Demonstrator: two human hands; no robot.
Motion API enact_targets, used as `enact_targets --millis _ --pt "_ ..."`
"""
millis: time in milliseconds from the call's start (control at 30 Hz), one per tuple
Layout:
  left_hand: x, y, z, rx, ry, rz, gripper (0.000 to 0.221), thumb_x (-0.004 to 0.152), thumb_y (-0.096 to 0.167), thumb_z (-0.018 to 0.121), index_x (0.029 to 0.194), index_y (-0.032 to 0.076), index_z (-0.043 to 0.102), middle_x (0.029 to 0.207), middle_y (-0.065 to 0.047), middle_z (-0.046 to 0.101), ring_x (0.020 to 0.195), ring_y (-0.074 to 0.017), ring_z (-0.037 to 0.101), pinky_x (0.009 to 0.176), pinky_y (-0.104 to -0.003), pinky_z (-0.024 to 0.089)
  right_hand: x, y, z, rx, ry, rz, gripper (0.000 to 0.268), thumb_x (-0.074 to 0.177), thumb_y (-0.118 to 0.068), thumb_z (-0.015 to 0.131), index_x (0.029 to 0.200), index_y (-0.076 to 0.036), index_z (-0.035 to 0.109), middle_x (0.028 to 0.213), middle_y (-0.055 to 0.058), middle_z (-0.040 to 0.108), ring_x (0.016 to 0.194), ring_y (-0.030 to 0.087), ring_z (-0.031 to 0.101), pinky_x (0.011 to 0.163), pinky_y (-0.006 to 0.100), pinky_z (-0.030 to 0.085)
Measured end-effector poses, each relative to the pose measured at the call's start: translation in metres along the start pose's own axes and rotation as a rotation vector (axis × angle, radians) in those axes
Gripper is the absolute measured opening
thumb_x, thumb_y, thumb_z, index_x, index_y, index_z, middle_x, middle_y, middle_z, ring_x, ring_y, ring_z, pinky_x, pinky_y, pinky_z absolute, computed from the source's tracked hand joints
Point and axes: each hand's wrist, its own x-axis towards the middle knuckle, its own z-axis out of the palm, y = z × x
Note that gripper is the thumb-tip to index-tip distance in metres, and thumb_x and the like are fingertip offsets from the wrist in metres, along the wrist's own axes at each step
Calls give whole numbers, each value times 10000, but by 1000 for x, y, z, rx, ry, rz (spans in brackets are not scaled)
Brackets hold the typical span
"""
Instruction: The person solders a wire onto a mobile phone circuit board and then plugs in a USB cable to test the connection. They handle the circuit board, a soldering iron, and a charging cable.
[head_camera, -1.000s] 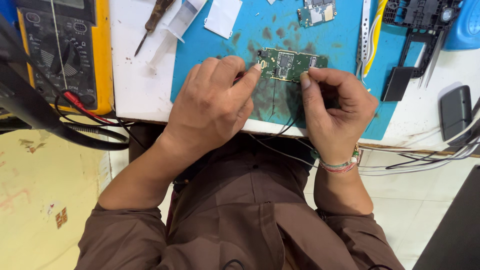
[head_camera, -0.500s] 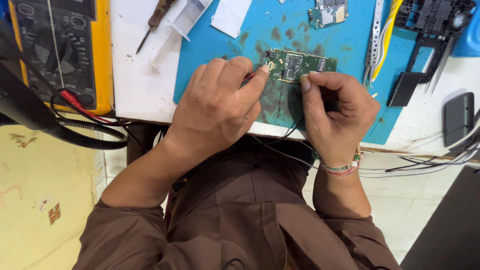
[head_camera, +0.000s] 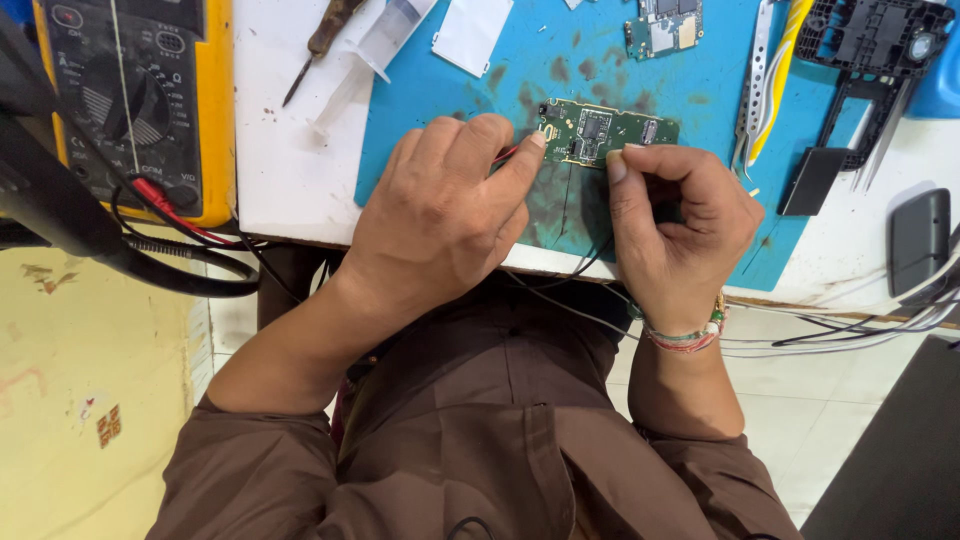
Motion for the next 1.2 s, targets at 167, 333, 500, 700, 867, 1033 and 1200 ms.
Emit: enact_targets --millis 167,333,500,700,867,1033,1200 --pt "0 0 0 6 6 1 294 976 104 743 1260 32 719 1155 -64 560 973 -214 564 837 -351 487 0 0 1 11 3 1 95 1089 45 792 1045 37 708 920 54 711 743 51 634 666 187 500" --pt "0 0 0 5 5 1 295 975 104 744 1259 30 718 1150 -66 557 969 -215 563 837 -351 488 1 0 1 4 6 2 98 1086 45 796 1040 34 711 904 51 708 730 49 629 658 185 493" --pt "0 0 0 -7 0 -1 306 968 97 742 1264 24 714 1152 -65 553 968 -217 560 838 -356 487 1 0 1 -5 1 10 95 1078 43 798 1037 35 713 879 48 698 708 49 612 642 185 477" --pt "1 0 -1 -23 -3 -6 318 952 94 739 1260 22 714 1144 -67 552 958 -220 559 832 -361 485 1 0 1 4 -1 0 95 1087 38 797 1047 34 711 896 51 702 734 53 628 665 190 496" --pt "1 0 0 -11 9 -1 296 967 89 735 1254 22 718 1144 -66 554 956 -213 560 829 -355 484 2 0 1 0 -2 2 90 1085 34 797 1049 35 714 889 51 702 730 52 630 661 188 494" --pt "1 0 0 0 14 3 280 972 92 735 1244 26 725 1137 -64 558 945 -212 559 814 -351 479 1 -1 1 8 -5 5 91 1090 35 792 1048 36 711 892 49 703 735 50 635 663 185 496" --pt "1 0 0 11 15 6 276 979 99 739 1246 32 721 1144 -62 555 963 -211 560 824 -349 479 1 -1 1 2 -5 0 96 1090 37 794 1047 38 708 894 50 703 736 51 635 663 184 495"
